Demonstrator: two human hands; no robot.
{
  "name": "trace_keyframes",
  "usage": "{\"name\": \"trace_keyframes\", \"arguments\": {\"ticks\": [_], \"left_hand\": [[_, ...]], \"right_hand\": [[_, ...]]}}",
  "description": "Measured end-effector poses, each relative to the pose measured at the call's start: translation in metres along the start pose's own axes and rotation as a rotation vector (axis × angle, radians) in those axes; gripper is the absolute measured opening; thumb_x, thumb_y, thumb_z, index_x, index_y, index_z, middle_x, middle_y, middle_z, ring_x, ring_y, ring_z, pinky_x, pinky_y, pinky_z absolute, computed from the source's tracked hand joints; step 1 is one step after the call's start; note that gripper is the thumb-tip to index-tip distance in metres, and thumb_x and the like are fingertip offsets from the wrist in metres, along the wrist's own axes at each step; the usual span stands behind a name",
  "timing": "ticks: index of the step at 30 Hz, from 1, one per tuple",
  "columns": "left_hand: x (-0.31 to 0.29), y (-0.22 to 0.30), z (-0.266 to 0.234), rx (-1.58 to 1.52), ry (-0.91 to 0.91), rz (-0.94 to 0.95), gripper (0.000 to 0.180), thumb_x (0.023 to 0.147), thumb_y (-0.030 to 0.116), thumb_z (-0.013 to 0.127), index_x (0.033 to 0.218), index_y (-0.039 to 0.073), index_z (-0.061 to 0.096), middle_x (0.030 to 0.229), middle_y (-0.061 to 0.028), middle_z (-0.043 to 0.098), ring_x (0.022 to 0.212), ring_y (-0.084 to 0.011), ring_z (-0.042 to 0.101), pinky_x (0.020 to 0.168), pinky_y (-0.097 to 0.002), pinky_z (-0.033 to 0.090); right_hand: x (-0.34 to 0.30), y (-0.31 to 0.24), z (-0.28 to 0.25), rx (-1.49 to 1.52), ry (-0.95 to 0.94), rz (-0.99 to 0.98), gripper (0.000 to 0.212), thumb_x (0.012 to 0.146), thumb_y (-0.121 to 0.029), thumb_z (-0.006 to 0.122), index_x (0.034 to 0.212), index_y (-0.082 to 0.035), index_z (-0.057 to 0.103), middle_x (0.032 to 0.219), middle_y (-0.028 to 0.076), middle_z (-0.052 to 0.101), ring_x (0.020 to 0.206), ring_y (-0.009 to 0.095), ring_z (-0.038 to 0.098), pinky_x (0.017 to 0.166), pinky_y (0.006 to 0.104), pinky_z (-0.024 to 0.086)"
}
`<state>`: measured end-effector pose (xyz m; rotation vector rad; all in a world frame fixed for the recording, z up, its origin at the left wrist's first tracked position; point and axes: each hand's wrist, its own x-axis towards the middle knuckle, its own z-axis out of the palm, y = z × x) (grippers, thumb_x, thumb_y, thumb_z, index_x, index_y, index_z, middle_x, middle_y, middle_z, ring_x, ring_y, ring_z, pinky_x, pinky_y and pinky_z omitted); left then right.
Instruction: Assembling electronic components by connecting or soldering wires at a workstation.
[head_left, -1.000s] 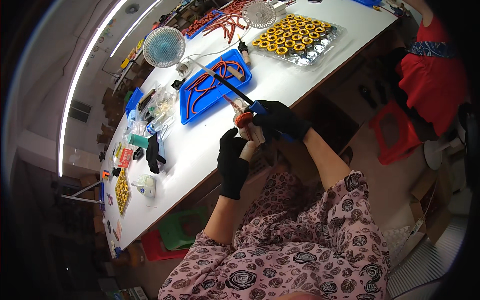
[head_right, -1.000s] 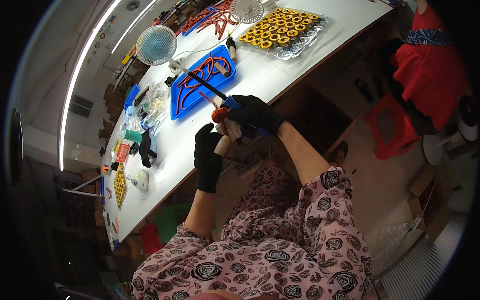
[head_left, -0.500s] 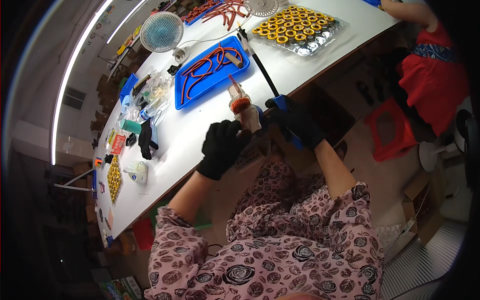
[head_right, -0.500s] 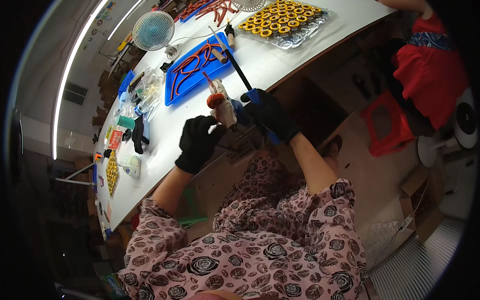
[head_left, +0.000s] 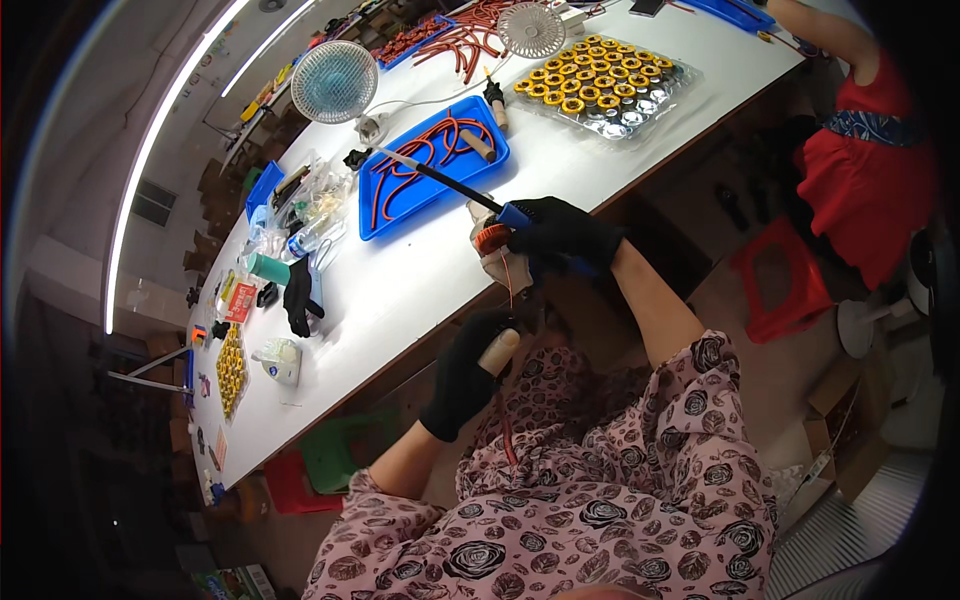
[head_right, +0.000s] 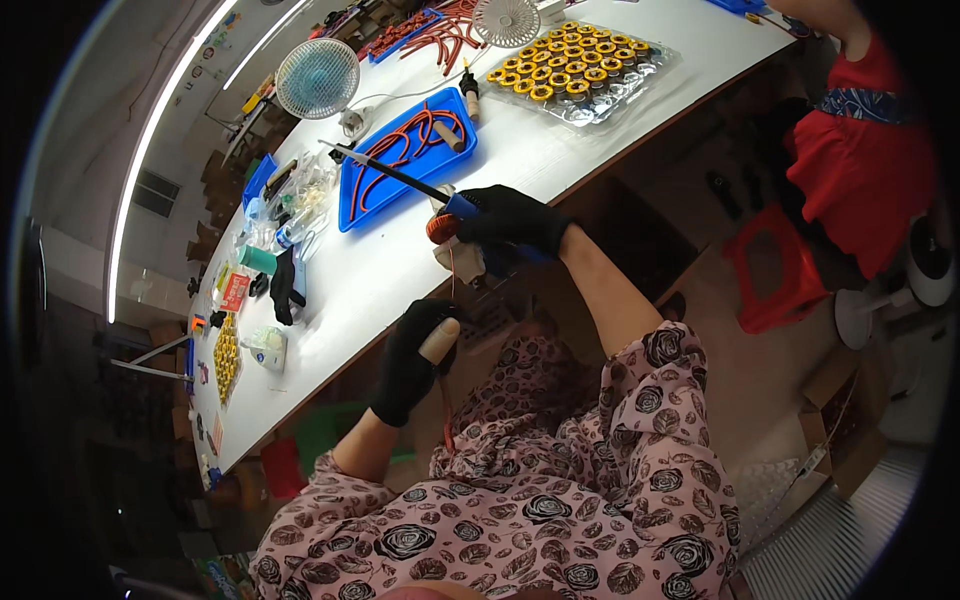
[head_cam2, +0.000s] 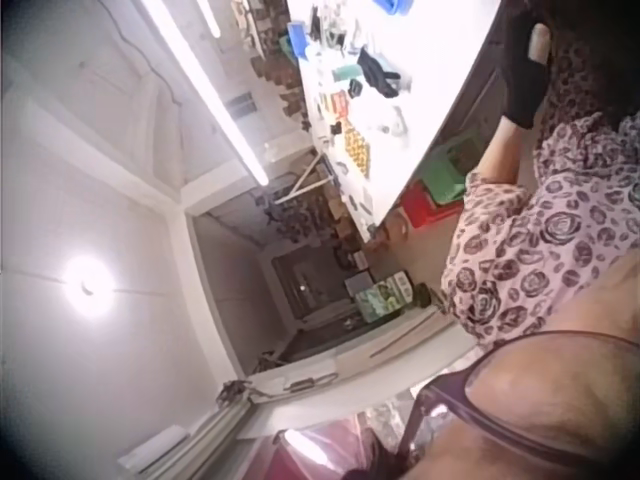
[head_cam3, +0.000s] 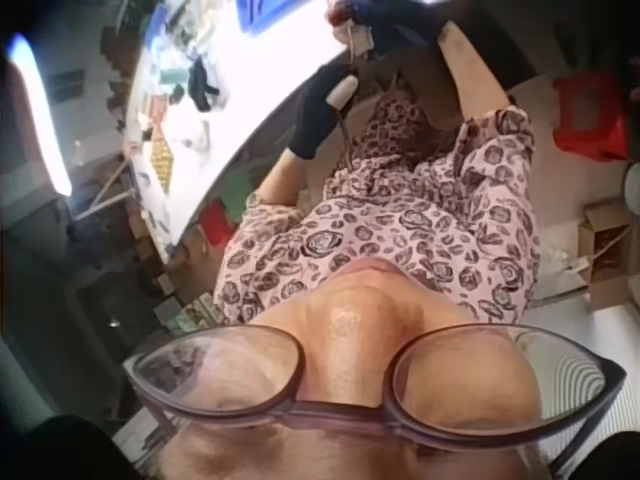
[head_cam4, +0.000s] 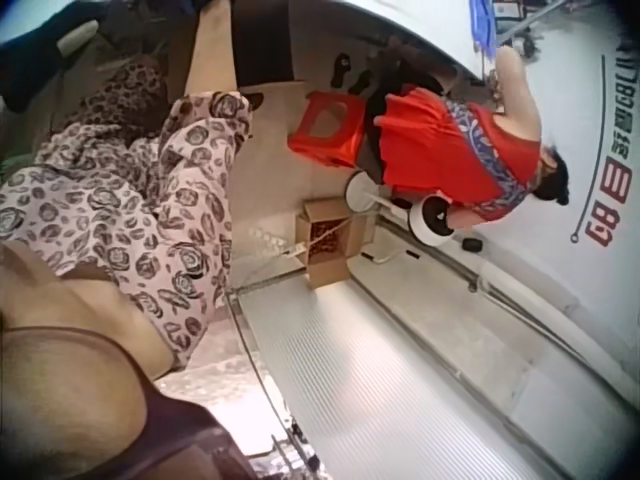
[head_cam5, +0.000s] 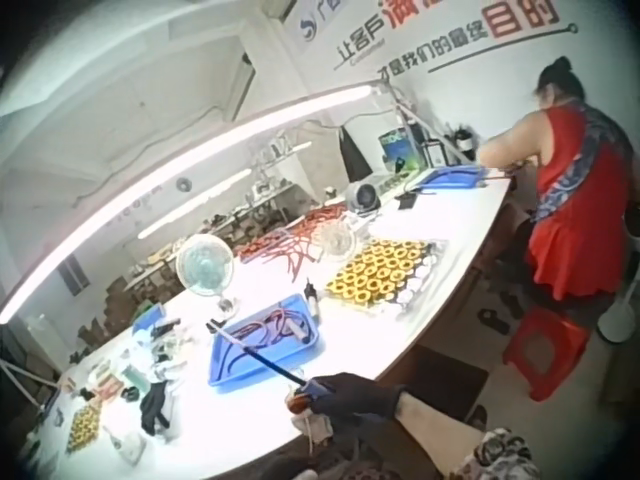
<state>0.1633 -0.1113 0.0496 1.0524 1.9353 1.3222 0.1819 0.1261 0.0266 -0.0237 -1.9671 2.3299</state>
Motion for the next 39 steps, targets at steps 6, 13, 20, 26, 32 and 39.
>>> {"name": "trace_keyframes", "arguments": {"ticks": [6,13,20,26,32,39], "left_hand": [[-0.008,-0.007,0.016,-0.316,0.155,-0.045,0.024,0.090,0.018,0.057,0.110,0.004,0.054,0.071,0.0023,0.051,0.056,-0.0045,0.046,0.050,-0.0204,0.036],[-0.004,-0.019,0.020,-0.392,0.108,-0.045,0.027,0.088,0.016,0.058,0.110,0.001,0.053,0.072,-0.0007,0.052,0.054,-0.0071,0.048,0.048,-0.0219,0.038],[-0.001,-0.029,0.029,-0.368,0.153,-0.023,0.028,0.089,0.016,0.057,0.112,0.001,0.053,0.071,-0.0008,0.052,0.054,-0.0072,0.048,0.049,-0.0216,0.038],[-0.005,-0.026,0.027,-0.373,0.149,-0.001,0.025,0.089,0.016,0.058,0.110,0.003,0.055,0.078,0.0016,0.053,0.061,-0.0038,0.046,0.052,-0.0196,0.036],[-0.004,-0.029,0.026,-0.412,0.126,0.001,0.026,0.090,0.016,0.057,0.112,0.003,0.055,0.076,0.0020,0.052,0.059,-0.0039,0.046,0.052,-0.0198,0.036],[-0.010,-0.048,0.031,-0.106,0.118,0.054,0.030,0.091,0.019,0.054,0.118,0.005,0.053,0.081,-0.0057,0.059,0.068,-0.0119,0.056,0.060,-0.0271,0.044]], "right_hand": [[-0.005,-0.007,0.016,-0.019,0.053,0.082,0.031,0.080,-0.021,0.068,0.107,-0.008,0.058,0.070,-0.002,0.056,0.049,0.005,0.051,0.044,0.0213,0.042],[-0.022,0.024,-0.020,-0.116,0.368,-0.096,0.030,0.079,-0.010,0.064,0.108,-0.007,0.058,0.070,0.002,0.060,0.055,0.006,0.055,0.050,0.0236,0.046],[-0.027,0.007,0.013,-0.053,0.265,0.014,0.033,0.080,-0.009,0.061,0.113,-0.008,0.058,0.066,0.002,0.060,0.052,0.006,0.054,0.046,0.0218,0.042],[-0.028,0.022,0.022,-0.048,0.323,-0.115,0.031,0.083,-0.008,0.059,0.114,-0.010,0.058,0.066,0.001,0.059,0.050,0.005,0.051,0.044,0.0214,0.040],[-0.040,0.009,0.043,-0.120,0.450,-0.080,0.026,0.082,-0.013,0.062,0.108,-0.008,0.059,0.067,-0.002,0.057,0.057,0.003,0.051,0.049,0.0210,0.041],[-0.087,0.018,0.074,0.086,0.519,0.112,0.019,0.082,-0.019,0.066,0.094,-0.007,0.058,0.067,-0.001,0.057,0.056,0.003,0.052,0.049,0.0209,0.041]]}}
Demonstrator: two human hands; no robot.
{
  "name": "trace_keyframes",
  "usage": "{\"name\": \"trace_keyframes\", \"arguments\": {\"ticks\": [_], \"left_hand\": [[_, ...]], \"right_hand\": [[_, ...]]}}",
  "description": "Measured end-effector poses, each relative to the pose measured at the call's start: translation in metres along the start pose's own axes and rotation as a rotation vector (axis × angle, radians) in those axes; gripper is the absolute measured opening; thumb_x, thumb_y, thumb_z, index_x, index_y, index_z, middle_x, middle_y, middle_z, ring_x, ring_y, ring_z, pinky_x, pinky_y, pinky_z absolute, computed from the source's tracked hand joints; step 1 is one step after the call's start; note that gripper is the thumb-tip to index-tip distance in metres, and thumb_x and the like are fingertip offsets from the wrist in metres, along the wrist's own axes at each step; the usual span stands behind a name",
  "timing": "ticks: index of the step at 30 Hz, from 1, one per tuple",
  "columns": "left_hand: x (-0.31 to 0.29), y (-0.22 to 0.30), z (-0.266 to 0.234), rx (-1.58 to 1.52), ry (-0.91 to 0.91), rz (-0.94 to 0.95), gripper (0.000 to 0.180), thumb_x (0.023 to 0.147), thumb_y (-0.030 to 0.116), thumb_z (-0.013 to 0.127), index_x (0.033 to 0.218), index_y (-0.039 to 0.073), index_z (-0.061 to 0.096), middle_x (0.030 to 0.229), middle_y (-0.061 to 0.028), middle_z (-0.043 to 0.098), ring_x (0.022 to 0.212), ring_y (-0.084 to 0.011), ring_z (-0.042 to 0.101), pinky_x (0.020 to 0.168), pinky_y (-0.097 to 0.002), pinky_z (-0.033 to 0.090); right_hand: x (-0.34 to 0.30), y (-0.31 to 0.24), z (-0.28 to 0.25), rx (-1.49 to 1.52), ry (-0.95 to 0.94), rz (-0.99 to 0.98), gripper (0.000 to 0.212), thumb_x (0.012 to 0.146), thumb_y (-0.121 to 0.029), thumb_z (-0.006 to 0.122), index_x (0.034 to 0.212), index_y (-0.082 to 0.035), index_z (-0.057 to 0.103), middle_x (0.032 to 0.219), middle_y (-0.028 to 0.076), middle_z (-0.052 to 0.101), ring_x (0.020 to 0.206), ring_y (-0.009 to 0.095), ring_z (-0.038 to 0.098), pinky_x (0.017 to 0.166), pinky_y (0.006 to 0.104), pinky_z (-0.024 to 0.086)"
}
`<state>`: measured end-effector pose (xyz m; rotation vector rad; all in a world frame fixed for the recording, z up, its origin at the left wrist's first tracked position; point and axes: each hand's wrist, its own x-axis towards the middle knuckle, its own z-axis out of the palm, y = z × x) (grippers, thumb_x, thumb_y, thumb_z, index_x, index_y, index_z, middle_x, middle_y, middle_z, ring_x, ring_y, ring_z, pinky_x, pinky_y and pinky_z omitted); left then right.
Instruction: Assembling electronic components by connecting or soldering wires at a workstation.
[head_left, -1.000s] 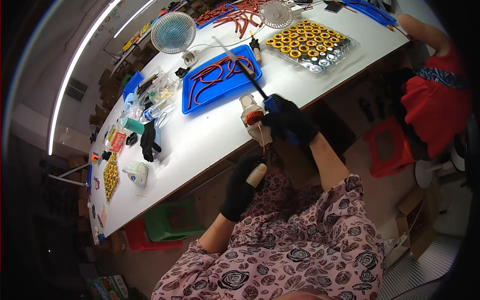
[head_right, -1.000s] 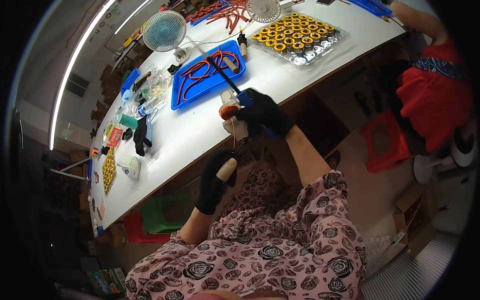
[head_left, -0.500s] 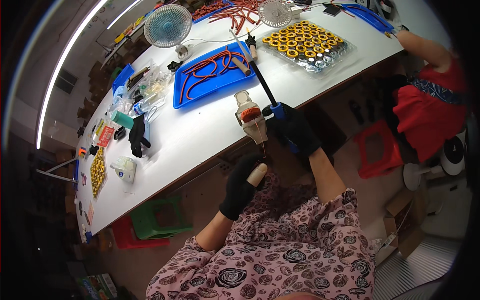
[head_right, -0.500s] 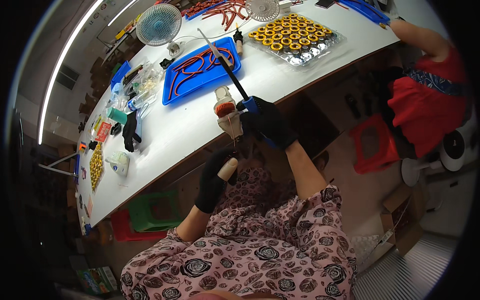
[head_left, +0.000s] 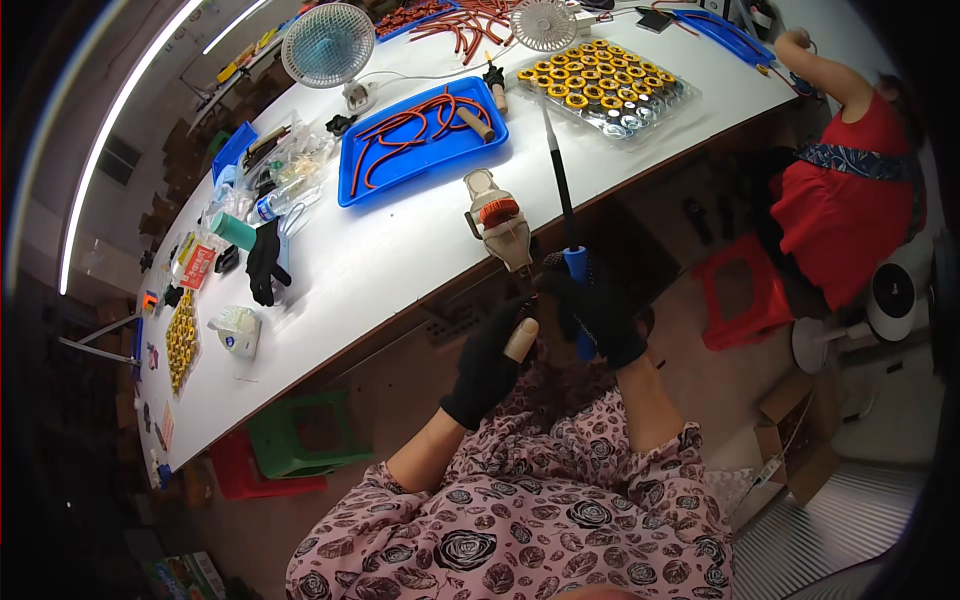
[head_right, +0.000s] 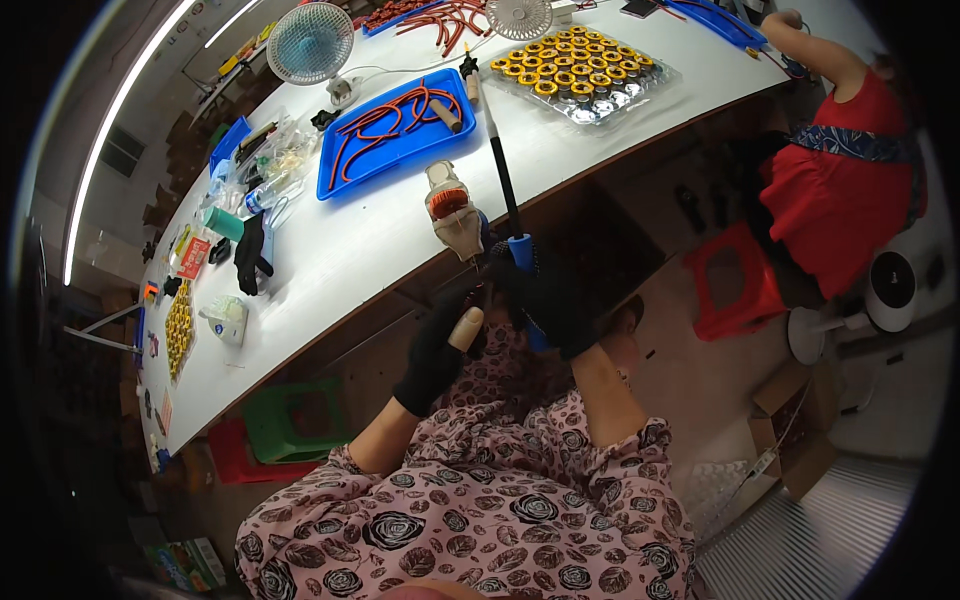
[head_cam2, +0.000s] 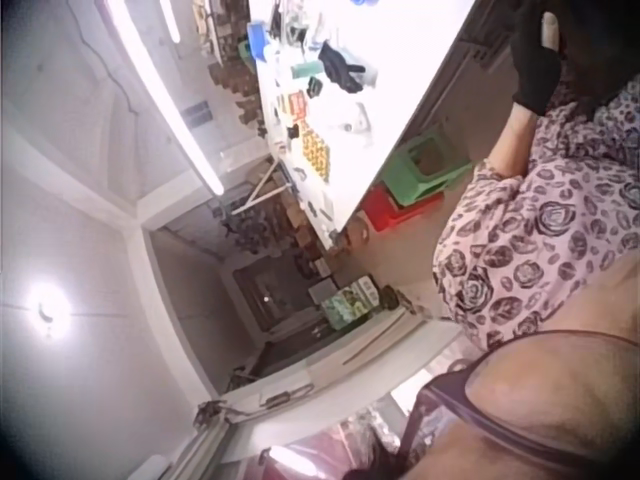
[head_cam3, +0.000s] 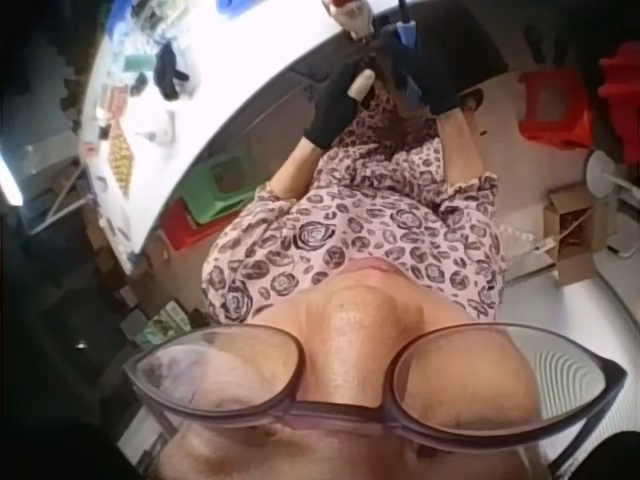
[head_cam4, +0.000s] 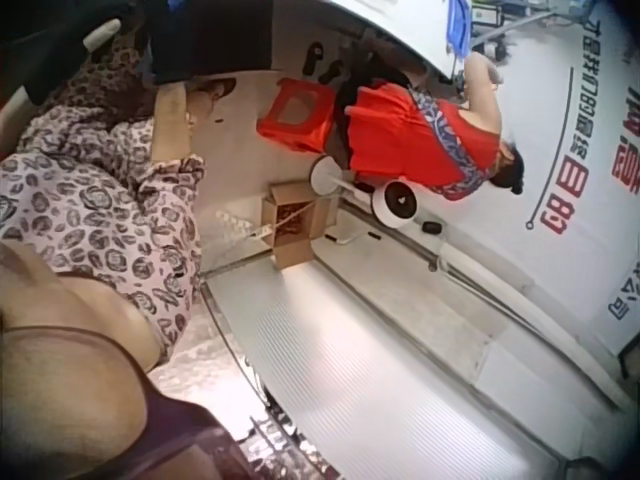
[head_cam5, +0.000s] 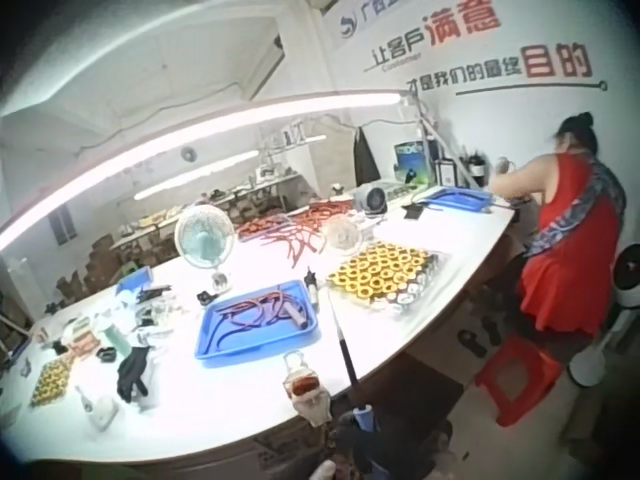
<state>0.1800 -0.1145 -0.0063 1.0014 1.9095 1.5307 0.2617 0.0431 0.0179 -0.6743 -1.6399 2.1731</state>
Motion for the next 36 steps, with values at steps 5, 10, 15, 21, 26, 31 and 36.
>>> {"name": "trace_keyframes", "arguments": {"ticks": [5,10,15,21,26,31,36], "left_hand": [[0.000,0.006,0.001,0.326,0.040,0.302,0.030,0.092,0.023,0.054,0.114,0.002,0.055,0.082,-0.0077,0.062,0.065,-0.0140,0.058,0.060,-0.0271,0.046],[0.012,0.013,-0.025,0.334,0.276,0.350,0.021,0.086,0.017,0.060,0.100,0.002,0.064,0.090,-0.0120,0.063,0.070,-0.0221,0.062,0.067,-0.0320,0.048],[0.059,0.024,-0.019,0.843,0.365,0.798,0.036,0.072,0.015,0.070,0.106,0.006,0.063,0.099,-0.0119,0.063,0.086,-0.0273,0.061,0.073,-0.0366,0.050],[0.086,0.020,-0.028,0.914,0.153,1.069,0.040,0.067,0.019,0.068,0.107,0.012,0.063,0.105,-0.0064,0.059,0.083,-0.0224,0.059,0.070,-0.0342,0.049],[0.133,0.078,-0.055,0.910,0.240,1.019,0.023,0.070,0.015,0.068,0.092,0.012,0.067,0.084,-0.0054,0.064,0.073,-0.0218,0.062,0.064,-0.0321,0.049],[0.185,0.050,-0.073,0.505,0.193,0.752,0.014,0.079,0.013,0.064,0.092,0.009,0.067,0.084,-0.0070,0.065,0.074,-0.0201,0.063,0.067,-0.0292,0.047],[0.197,0.008,-0.072,-0.181,-0.011,0.119,0.023,0.080,0.013,0.065,0.099,0.000,0.064,0.092,-0.0053,0.062,0.087,-0.0151,0.056,0.082,-0.0279,0.042]], "right_hand": [[-0.007,-0.009,0.011,0.056,-0.033,-0.119,0.019,0.081,-0.014,0.067,0.094,-0.008,0.056,0.065,-0.001,0.056,0.050,0.005,0.052,0.044,0.0211,0.041],[-0.015,-0.001,0.012,0.152,0.053,-0.151,0.015,0.080,-0.012,0.068,0.089,-0.008,0.057,0.066,0.000,0.057,0.049,0.007,0.053,0.042,0.0219,0.041],[-0.016,0.006,0.016,0.122,0.033,-0.131,0.015,0.080,-0.012,0.067,0.091,-0.006,0.058,0.066,0.000,0.057,0.050,0.007,0.054,0.044,0.0214,0.041],[-0.018,0.023,0.007,0.039,0.165,-0.193,0.020,0.083,-0.010,0.064,0.101,-0.006,0.057,0.071,-0.001,0.058,0.056,0.006,0.055,0.048,0.0206,0.043],[-0.048,0.051,-0.035,-0.113,0.397,-0.251,0.019,0.086,-0.012,0.061,0.104,-0.007,0.056,0.072,0.000,0.058,0.056,0.007,0.056,0.049,0.0215,0.045],[-0.089,0.057,-0.033,0.026,0.098,0.201,0.015,0.089,-0.018,0.058,0.097,-0.007,0.053,0.072,0.000,0.057,0.053,0.007,0.053,0.044,0.0226,0.042],[-0.097,0.052,-0.005,0.080,-0.197,0.421,0.014,0.090,-0.020,0.056,0.095,-0.008,0.051,0.057,0.000,0.050,0.042,0.009,0.047,0.040,0.0239,0.038]]}}
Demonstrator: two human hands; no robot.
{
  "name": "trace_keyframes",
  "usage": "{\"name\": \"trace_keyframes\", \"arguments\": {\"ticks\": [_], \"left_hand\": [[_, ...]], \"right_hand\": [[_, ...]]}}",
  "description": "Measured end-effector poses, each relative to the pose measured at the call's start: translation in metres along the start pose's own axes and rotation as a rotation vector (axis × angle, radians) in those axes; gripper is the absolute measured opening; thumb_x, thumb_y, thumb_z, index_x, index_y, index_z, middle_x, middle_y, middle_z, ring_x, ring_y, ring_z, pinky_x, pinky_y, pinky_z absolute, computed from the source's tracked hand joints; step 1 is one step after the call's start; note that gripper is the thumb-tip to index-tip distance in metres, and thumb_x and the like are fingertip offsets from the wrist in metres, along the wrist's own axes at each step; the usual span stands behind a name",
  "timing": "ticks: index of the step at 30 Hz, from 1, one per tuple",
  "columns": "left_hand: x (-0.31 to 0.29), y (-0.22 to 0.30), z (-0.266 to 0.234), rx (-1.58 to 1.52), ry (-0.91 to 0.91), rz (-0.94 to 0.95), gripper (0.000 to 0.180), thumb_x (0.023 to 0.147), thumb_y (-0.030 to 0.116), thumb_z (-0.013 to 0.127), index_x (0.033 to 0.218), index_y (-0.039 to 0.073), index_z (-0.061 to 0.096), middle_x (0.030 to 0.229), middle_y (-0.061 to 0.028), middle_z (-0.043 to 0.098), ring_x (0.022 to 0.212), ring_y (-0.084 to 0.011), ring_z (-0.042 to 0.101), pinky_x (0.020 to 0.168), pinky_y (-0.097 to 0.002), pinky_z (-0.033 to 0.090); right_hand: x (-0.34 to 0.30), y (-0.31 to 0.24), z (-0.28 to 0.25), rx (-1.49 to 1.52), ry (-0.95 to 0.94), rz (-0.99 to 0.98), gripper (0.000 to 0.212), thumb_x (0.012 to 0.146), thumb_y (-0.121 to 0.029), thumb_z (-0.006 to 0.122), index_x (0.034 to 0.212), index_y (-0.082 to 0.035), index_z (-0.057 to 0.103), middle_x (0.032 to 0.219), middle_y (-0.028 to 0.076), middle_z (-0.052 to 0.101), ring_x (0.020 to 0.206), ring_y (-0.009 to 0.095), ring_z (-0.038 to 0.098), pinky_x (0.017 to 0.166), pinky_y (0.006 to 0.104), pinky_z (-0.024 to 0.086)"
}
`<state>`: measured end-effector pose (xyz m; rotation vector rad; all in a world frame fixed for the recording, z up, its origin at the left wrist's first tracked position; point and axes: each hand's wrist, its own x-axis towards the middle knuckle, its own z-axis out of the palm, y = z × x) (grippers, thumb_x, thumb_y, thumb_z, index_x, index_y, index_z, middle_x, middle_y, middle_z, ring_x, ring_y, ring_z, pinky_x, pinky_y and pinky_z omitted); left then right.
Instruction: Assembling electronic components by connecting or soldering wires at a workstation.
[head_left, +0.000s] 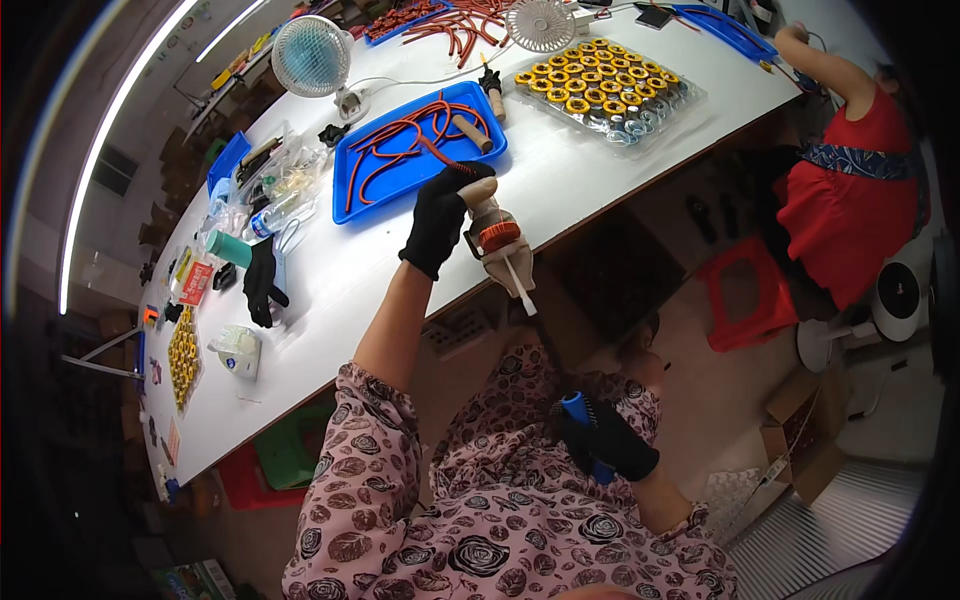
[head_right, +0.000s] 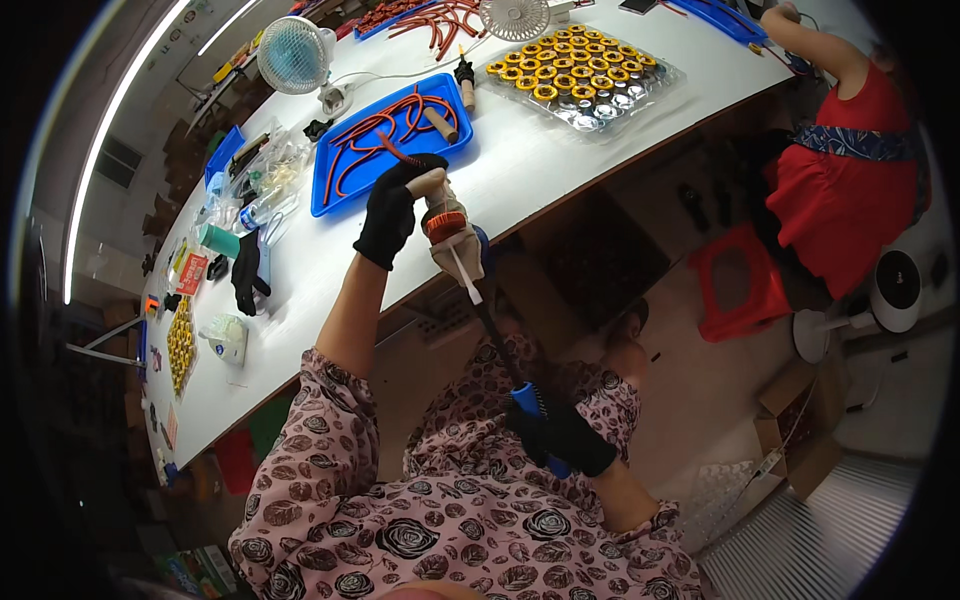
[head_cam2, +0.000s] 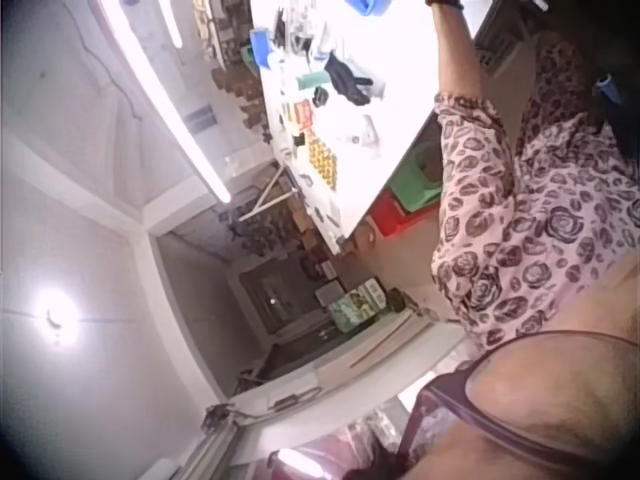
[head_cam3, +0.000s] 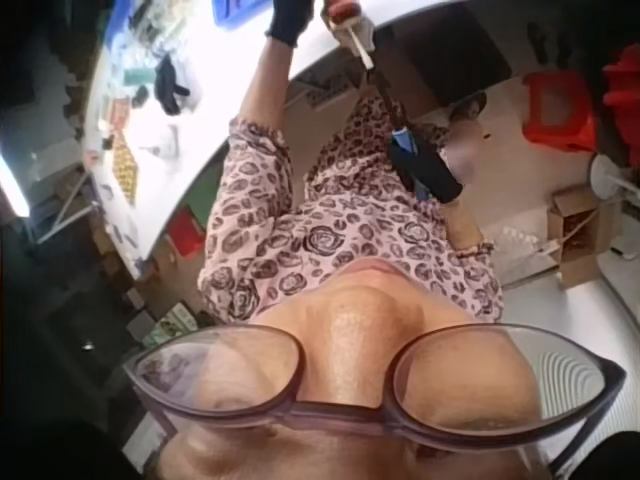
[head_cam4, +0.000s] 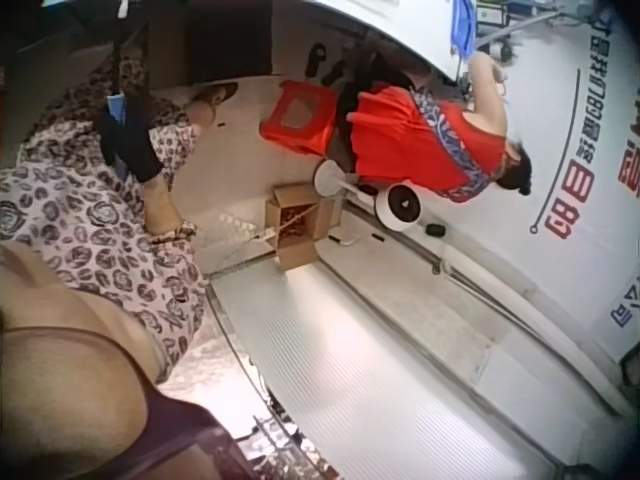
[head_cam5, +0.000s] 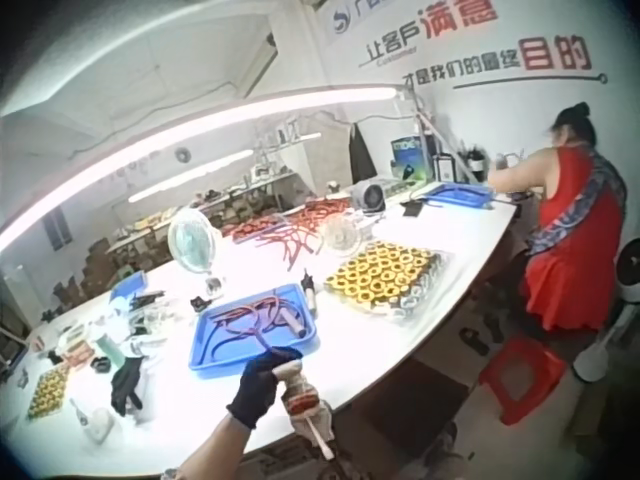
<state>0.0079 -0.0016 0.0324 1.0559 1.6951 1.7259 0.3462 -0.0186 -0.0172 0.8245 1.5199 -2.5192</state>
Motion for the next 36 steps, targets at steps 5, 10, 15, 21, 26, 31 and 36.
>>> {"name": "trace_keyframes", "arguments": {"ticks": [5,10,15,21,26,31,36], "left_hand": [[-0.008,-0.018,0.001,-0.129,0.062,-0.036,0.030,0.080,0.013,0.063,0.106,-0.002,0.060,0.098,-0.0069,0.060,0.095,-0.0166,0.054,0.087,-0.0288,0.040],[-0.018,-0.017,0.006,-0.140,0.136,-0.040,0.031,0.078,0.016,0.067,0.104,0.000,0.061,0.093,-0.0057,0.061,0.087,-0.0144,0.056,0.081,-0.0269,0.042],[-0.032,-0.021,0.011,-0.217,0.163,-0.027,0.030,0.080,0.017,0.065,0.105,0.001,0.060,0.094,-0.0054,0.061,0.087,-0.0141,0.056,0.080,-0.0265,0.042],[-0.056,-0.021,0.016,0.038,0.221,0.103,0.028,0.083,0.018,0.062,0.107,0.002,0.061,0.099,-0.0054,0.062,0.089,-0.0132,0.056,0.078,-0.0269,0.044],[-0.120,-0.038,0.027,0.252,0.489,0.298,0.022,0.088,0.013,0.058,0.107,0.003,0.061,0.107,-0.0080,0.062,0.101,-0.0177,0.056,0.088,-0.0303,0.044],[-0.147,-0.027,0.044,0.488,0.487,0.464,0.026,0.084,0.014,0.061,0.109,0.005,0.060,0.105,-0.0096,0.061,0.100,-0.0217,0.057,0.090,-0.0335,0.044],[-0.126,-0.013,0.051,0.934,0.421,0.725,0.037,0.073,0.016,0.071,0.107,0.008,0.061,0.106,-0.0154,0.058,0.097,-0.0326,0.055,0.082,-0.0403,0.046]], "right_hand": [[0.028,-0.001,0.019,0.157,-0.071,-0.124,0.017,0.090,-0.024,0.057,0.086,-0.009,0.050,0.052,0.000,0.048,0.041,0.009,0.046,0.039,0.0249,0.037],[0.033,-0.011,0.026,0.208,-0.016,-0.179,0.010,0.089,-0.017,0.056,0.090,-0.009,0.051,0.055,0.000,0.048,0.041,0.009,0.046,0.039,0.0236,0.036],[0.021,0.002,0.024,0.268,-0.072,-0.086,0.011,0.088,-0.018,0.057,0.089,-0.010,0.051,0.055,-0.001,0.047,0.040,0.009,0.045,0.037,0.0234,0.035],[0.002,0.010,0.035,0.235,0.007,-0.199,0.016,0.089,-0.022,0.058,0.087,-0.012,0.046,0.054,0.000,0.046,0.035,0.009,0.041,0.034,0.0243,0.032],[-0.052,0.089,0.008,0.298,-0.177,0.130,0.021,0.091,-0.029,0.052,0.089,-0.008,0.050,0.064,-0.001,0.049,0.050,0.010,0.048,0.042,0.0245,0.039],[-0.119,0.097,-0.010,0.622,0.129,-0.009,0.008,0.088,-0.017,0.057,0.087,-0.011,0.051,0.056,-0.003,0.042,0.039,0.009,0.040,0.036,0.0235,0.032],[-0.074,0.084,0.005,0.248,0.135,-0.114,0.017,0.090,-0.025,0.056,0.099,-0.010,0.054,0.059,-0.003,0.048,0.042,0.007,0.046,0.039,0.0213,0.036]]}}
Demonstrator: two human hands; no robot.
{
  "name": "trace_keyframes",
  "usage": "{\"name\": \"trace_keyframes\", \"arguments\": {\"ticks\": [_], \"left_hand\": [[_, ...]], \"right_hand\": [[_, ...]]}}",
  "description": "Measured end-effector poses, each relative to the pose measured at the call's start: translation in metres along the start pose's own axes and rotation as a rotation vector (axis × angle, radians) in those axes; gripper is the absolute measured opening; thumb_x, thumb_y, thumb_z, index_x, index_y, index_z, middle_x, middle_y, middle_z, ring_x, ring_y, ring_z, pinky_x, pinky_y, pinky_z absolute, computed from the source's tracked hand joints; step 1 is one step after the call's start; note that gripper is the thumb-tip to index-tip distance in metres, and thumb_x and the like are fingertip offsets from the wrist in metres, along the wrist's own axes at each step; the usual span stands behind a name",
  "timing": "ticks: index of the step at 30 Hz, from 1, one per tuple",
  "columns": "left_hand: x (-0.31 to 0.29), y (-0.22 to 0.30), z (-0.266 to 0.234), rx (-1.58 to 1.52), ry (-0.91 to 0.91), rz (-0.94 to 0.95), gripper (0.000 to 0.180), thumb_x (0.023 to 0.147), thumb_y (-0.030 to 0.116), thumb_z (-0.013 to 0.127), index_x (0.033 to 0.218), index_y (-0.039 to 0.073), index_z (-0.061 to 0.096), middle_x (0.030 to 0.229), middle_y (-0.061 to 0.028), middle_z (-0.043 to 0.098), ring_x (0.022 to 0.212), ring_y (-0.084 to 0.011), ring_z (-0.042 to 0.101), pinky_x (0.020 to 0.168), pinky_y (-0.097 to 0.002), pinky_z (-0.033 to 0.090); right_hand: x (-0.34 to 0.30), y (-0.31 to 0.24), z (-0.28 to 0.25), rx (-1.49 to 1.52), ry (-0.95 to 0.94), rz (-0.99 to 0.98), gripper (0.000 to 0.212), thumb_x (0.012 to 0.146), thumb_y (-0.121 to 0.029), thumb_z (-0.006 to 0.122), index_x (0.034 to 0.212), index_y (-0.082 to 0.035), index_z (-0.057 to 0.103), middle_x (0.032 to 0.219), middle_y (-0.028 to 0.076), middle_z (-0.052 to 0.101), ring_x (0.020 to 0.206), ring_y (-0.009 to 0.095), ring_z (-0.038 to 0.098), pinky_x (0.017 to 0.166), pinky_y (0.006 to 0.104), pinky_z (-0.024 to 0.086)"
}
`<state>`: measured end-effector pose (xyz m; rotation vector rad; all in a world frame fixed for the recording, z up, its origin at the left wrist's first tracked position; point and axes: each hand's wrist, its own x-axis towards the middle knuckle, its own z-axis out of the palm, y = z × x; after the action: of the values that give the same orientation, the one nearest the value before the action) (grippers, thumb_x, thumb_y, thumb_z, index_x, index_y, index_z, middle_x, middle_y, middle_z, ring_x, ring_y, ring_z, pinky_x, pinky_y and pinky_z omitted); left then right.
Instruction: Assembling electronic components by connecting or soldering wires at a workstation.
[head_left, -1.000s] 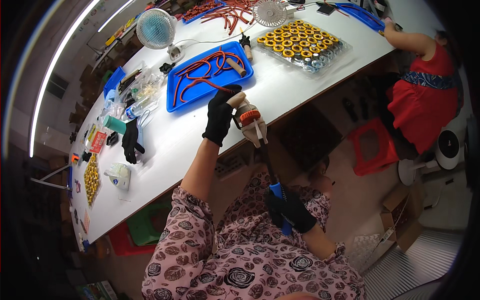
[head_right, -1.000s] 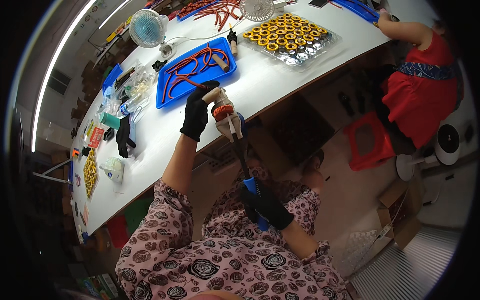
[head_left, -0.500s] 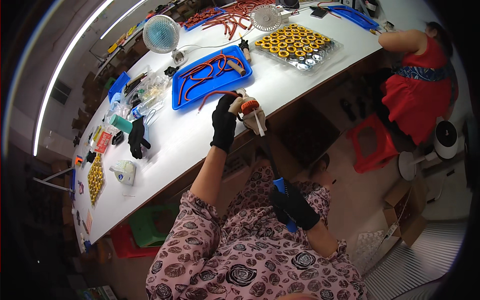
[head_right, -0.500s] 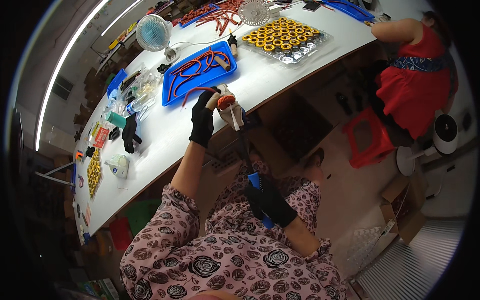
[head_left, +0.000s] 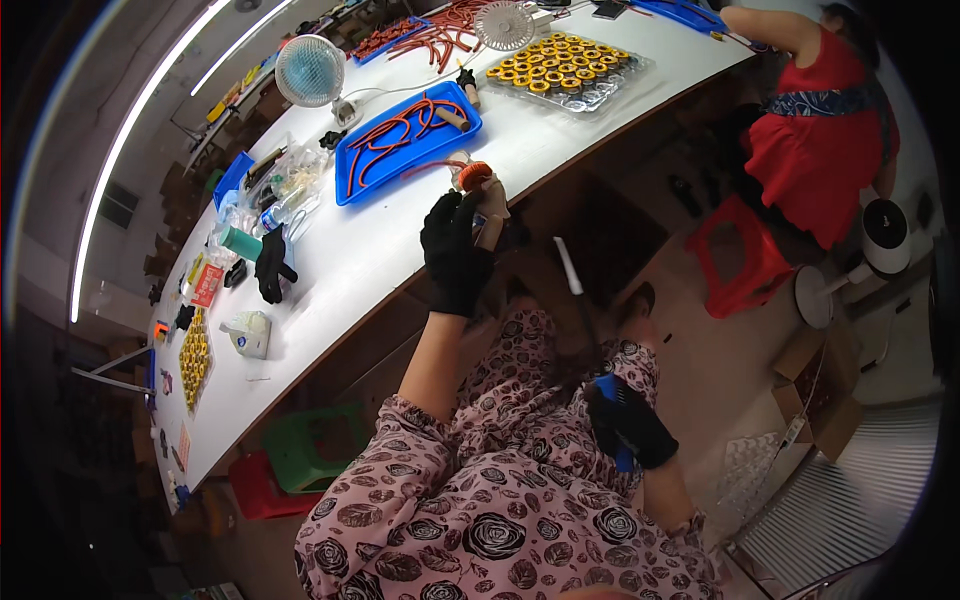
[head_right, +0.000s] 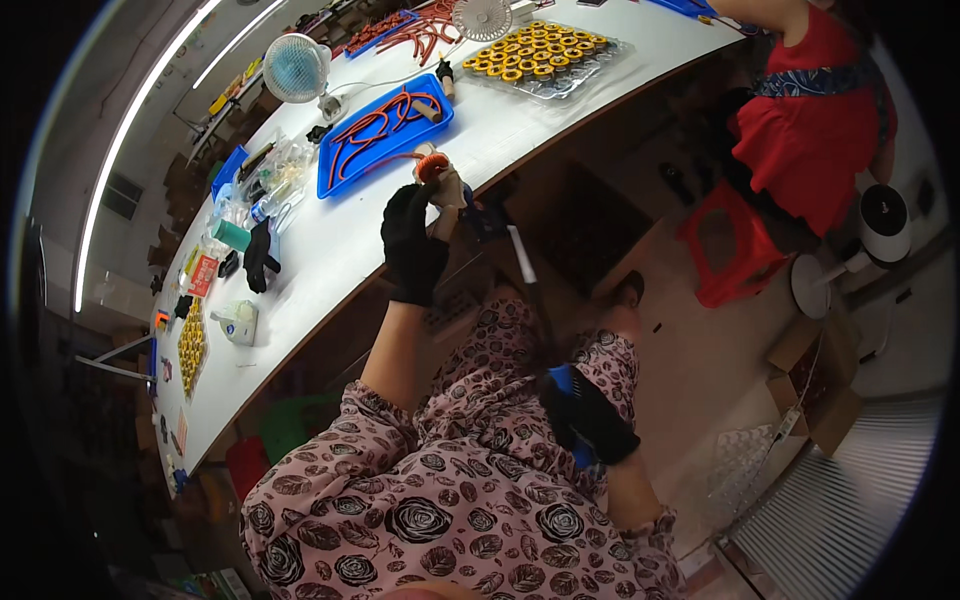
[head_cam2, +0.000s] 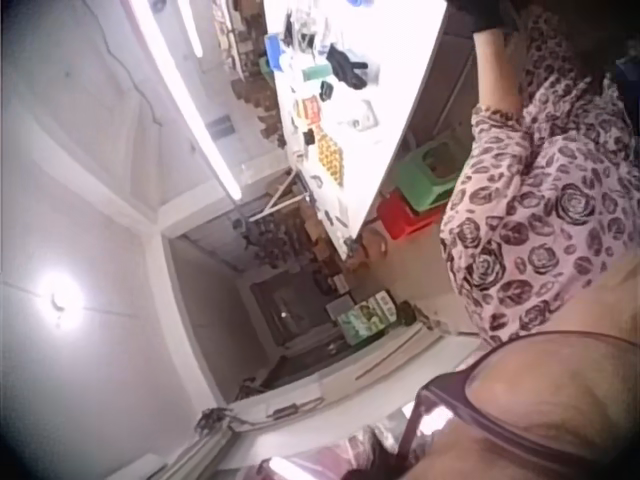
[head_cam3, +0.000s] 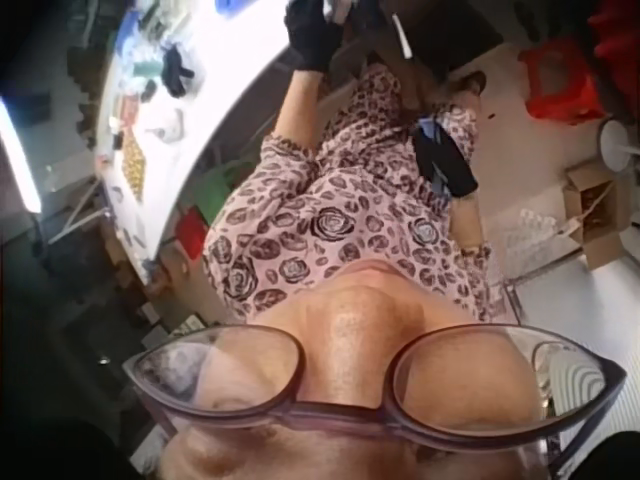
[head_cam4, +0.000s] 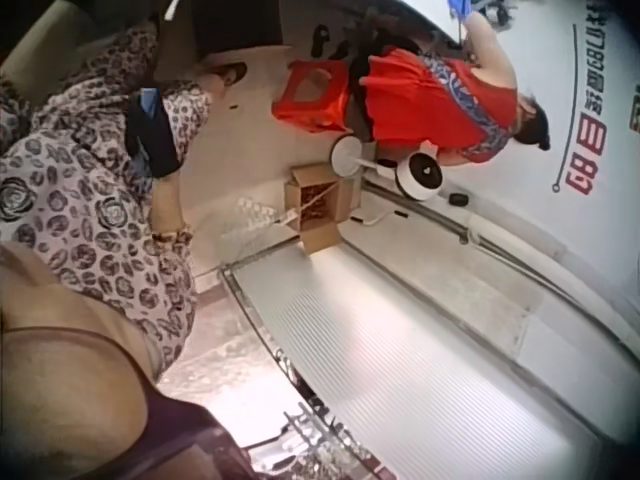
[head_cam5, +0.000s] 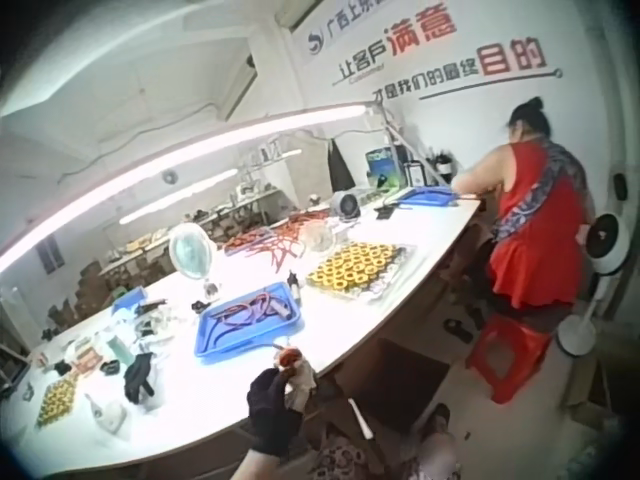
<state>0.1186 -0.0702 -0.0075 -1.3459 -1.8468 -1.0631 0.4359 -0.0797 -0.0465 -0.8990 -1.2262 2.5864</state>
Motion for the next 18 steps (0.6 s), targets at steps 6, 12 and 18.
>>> {"name": "trace_keyframes", "arguments": {"ticks": [6,12,18], "left_hand": [[0.006,-0.004,-0.015,0.035,-0.108,0.060,0.037,0.070,0.017,0.073,0.105,0.010,0.062,0.105,-0.0138,0.059,0.097,-0.0309,0.056,0.080,-0.0402,0.046],[-0.015,-0.018,-0.023,-0.168,-0.061,-0.131,0.027,0.074,0.010,0.069,0.100,0.007,0.062,0.099,-0.0130,0.062,0.092,-0.0294,0.060,0.078,-0.0382,0.048],[-0.019,-0.027,-0.022,-0.263,0.013,-0.159,0.023,0.076,0.001,0.066,0.098,0.006,0.064,0.101,-0.0108,0.062,0.094,-0.0234,0.060,0.076,-0.0321,0.049]], "right_hand": [[0.067,-0.003,0.019,-1.128,0.194,-0.807,0.044,0.088,-0.031,0.055,0.117,0.000,0.044,0.074,0.019,0.061,0.060,0.034,0.060,0.052,0.0429,0.047],[0.072,-0.013,0.025,-1.130,0.305,-0.502,0.052,0.087,-0.030,0.054,0.120,0.007,0.040,0.081,0.028,0.059,0.071,0.043,0.059,0.057,0.0491,0.046],[0.062,0.019,0.015,-1.358,0.292,-0.835,0.053,0.087,-0.024,0.055,0.126,0.006,0.036,0.079,0.026,0.059,0.068,0.042,0.059,0.055,0.0470,0.047]]}}
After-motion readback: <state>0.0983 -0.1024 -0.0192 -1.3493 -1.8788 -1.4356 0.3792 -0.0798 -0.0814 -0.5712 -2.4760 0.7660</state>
